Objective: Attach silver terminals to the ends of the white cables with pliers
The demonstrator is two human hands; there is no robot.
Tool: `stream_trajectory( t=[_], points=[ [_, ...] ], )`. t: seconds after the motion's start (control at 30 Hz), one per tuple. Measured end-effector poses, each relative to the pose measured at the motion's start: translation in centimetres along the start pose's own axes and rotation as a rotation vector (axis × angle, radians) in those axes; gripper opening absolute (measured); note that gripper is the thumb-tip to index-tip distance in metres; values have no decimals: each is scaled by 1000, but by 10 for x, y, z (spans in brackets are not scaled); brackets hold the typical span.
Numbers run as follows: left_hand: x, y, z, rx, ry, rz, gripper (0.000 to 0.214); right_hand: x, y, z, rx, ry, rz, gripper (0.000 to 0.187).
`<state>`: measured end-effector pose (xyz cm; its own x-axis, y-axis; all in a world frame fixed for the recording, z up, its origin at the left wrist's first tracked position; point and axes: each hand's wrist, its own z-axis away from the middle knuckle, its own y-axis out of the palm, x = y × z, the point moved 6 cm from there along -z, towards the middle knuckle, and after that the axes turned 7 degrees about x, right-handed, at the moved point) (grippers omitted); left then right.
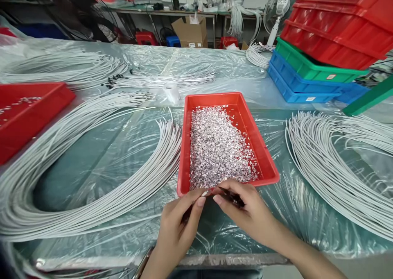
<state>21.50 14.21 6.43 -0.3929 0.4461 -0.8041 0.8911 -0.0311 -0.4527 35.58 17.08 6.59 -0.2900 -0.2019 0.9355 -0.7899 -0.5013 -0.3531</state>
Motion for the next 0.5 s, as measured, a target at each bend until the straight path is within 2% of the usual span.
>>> stream_trajectory(
  t=[0.17, 0.37, 0.5],
  points=[
    [-1, 3, 0, 49, -1, 36, 20, -4, 5, 2, 27, -9, 9, 8],
    [1, 1, 2, 40, -16, 4, 10, -5, 6, 2, 49, -11, 17, 5],
    [1, 2, 2, 66, -20, 26, 12, 1, 8, 3, 102, -59, 43, 11]
  ],
)
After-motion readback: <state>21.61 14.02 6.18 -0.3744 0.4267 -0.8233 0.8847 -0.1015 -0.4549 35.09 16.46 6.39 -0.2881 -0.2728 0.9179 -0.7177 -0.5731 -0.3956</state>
